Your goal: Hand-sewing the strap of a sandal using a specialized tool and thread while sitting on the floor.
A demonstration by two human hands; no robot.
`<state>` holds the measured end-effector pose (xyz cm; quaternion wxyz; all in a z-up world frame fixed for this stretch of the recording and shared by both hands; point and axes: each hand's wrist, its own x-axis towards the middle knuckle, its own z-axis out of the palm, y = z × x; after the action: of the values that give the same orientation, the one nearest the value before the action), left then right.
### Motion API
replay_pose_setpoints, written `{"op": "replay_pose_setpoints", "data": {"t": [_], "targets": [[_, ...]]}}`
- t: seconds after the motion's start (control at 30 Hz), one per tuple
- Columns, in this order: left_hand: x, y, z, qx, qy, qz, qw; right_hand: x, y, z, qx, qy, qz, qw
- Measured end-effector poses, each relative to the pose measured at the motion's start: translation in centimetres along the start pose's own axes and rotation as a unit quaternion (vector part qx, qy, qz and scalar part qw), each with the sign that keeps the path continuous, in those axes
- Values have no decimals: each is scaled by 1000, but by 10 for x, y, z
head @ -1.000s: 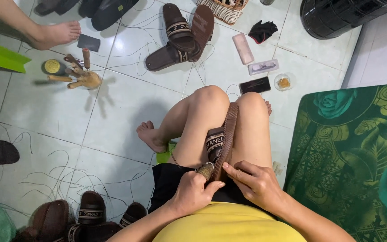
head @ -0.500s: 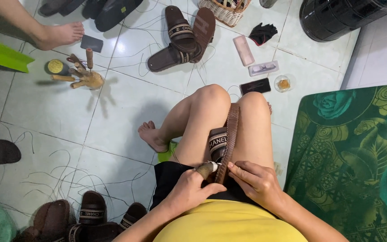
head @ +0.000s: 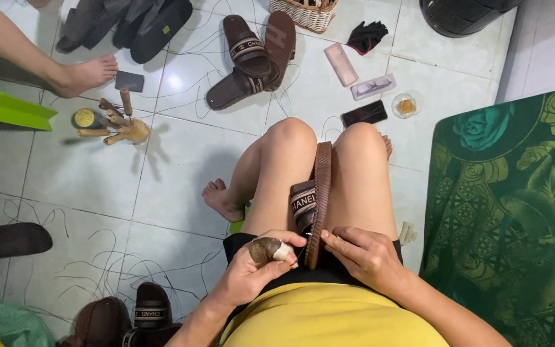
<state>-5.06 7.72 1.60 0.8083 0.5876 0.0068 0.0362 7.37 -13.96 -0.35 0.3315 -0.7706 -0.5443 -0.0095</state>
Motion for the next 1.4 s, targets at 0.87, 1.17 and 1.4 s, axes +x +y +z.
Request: {"op": "replay_pose_setpoints", "data": {"t": [0.87, 1.17, 1.4], "targets": [[7, -30, 20, 433, 26, 87, 897, -22, 19, -25, 63, -162, 40, 984], [38, -17, 35, 422, -48, 116, 898, -59, 43, -86, 50, -320, 195, 926], [46, 1, 42, 401, -24, 70, 913, -48, 31, -74, 91, -301, 186, 931]]}}
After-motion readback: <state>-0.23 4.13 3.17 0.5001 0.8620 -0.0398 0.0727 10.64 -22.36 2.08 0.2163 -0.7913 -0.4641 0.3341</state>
